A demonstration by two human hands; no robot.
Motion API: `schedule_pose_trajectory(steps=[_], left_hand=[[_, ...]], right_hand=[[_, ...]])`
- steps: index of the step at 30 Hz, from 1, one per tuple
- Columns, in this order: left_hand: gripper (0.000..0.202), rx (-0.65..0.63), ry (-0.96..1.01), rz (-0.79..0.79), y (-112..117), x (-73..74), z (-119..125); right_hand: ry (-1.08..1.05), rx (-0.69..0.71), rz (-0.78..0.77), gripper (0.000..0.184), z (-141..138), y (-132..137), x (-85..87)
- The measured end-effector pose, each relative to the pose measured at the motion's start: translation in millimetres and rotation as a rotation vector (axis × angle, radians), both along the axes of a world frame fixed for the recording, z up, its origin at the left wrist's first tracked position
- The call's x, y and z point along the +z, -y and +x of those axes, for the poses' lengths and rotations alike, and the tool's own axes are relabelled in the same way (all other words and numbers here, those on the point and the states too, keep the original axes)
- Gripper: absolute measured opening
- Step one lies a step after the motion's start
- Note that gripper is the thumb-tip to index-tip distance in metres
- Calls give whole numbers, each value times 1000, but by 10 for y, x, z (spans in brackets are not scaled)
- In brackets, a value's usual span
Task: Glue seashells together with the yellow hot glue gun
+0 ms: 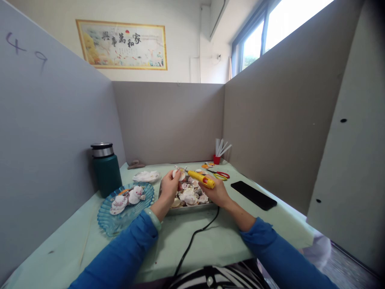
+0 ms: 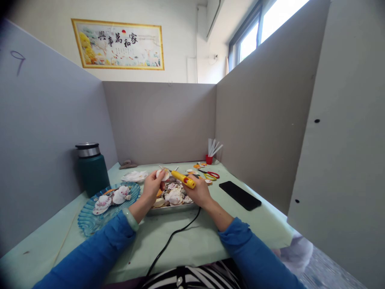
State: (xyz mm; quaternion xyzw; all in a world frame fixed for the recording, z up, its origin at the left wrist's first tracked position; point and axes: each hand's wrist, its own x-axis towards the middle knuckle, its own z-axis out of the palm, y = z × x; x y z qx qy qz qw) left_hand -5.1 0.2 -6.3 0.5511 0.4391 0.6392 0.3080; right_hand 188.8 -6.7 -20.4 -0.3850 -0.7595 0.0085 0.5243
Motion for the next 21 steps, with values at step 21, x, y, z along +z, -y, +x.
schedule_pose_trajectory(steps=[21], left_hand=[[36, -1, -16, 7, 6, 2, 3]], right_hand=[[2, 19, -6, 16, 0, 8, 3]])
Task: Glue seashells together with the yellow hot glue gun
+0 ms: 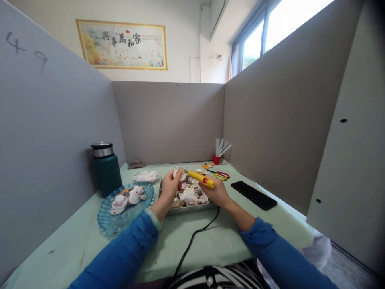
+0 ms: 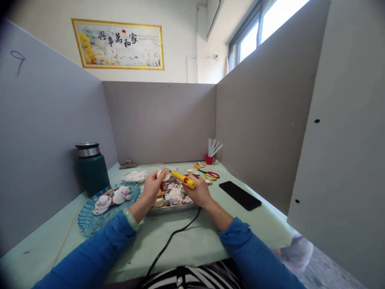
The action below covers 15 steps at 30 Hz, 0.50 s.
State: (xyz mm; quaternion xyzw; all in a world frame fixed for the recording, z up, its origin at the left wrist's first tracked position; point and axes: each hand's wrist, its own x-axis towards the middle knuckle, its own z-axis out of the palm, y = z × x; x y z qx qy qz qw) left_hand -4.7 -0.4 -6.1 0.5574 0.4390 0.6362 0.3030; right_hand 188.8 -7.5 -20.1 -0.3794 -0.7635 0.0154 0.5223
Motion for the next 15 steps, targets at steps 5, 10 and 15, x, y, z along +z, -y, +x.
schedule_pose_trajectory(steps=[5, 10, 15], left_hand=[[36, 1, -19, -9, 21, 7, 13], [37, -21, -14, -22, 29, 12, 25], [37, -22, -11, -21, 41, 32, 31]], right_hand=[[-1, -10, -2, 15, 10, -15, -16], [-4, 2, -18, 15, 7, -15, -18], [-4, 11, -19, 16, 5, -7, -15]])
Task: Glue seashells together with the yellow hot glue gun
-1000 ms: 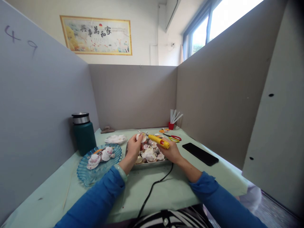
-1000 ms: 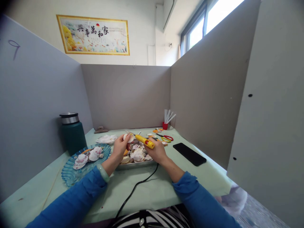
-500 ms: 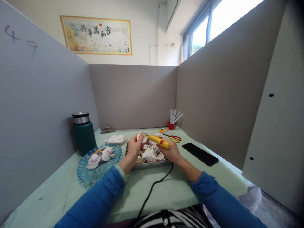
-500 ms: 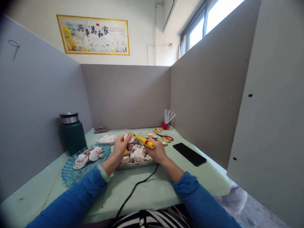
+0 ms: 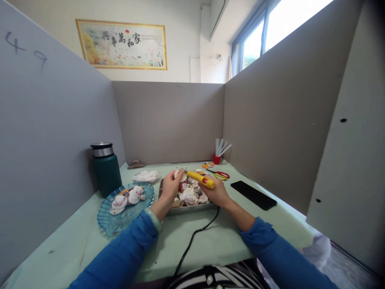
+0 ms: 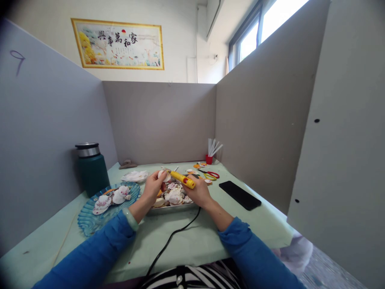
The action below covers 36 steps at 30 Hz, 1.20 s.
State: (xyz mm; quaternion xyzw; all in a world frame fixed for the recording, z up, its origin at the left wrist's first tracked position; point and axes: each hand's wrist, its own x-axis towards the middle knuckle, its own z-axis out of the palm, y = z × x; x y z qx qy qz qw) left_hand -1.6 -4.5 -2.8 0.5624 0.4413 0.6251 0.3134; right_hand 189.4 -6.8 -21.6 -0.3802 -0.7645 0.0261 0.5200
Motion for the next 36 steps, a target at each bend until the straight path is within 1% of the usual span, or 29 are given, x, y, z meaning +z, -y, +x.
schedule_pose_trajectory(steps=[14, 25, 31, 36], left_hand=[[36, -36, -44, -9, 17, 6, 10], [36, -54, -63, -8, 34, 10, 11], [35, -24, -76, 5, 16, -5, 2], [36, 4, -87, 21, 22, -4, -4]], right_hand=[[0, -9, 26, 14, -5, -2, 6], [2, 5, 3, 13, -1, -8, 1], [0, 2, 11, 15, -4, 13, 24], [2, -2, 12, 14, 1, -7, 3]])
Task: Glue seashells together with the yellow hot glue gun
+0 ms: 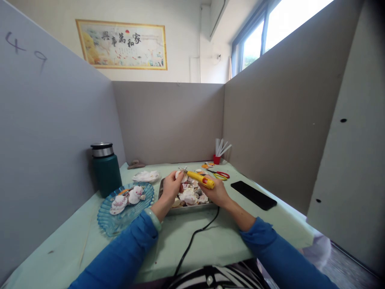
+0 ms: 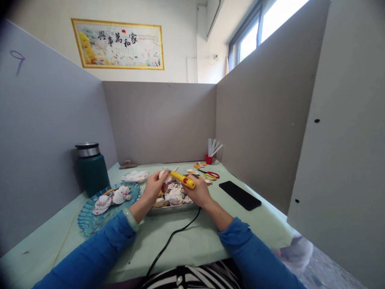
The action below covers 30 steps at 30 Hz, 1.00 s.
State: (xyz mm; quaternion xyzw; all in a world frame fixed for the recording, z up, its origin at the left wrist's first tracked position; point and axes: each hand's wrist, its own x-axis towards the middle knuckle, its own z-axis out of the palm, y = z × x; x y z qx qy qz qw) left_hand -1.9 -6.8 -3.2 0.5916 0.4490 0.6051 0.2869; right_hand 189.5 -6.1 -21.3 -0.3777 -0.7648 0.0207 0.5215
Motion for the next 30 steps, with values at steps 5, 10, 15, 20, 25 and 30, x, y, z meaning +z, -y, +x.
schedule_pose_trajectory(steps=[5, 10, 15, 20, 25, 30], left_hand=[[36, -3, 16, -7, 2, 9, 7], [36, -18, 13, -15, -8, 3, 6], [37, -49, 11, -15, -12, -7, 4], [37, -55, 5, -23, -31, -21, -1], [37, -59, 6, -22, -21, -12, -1], [36, -41, -6, -18, 0, 2, 5]], right_hand=[[6, -5, 5, 14, -2, -3, -1], [9, -7, -10, 16, -7, 3, 8], [5, 0, -9, 14, -1, 1, 0], [8, -5, -6, 14, 0, 9, -1], [13, -5, -5, 14, -1, 6, -2], [8, -1, -16, 15, -3, 8, 5]])
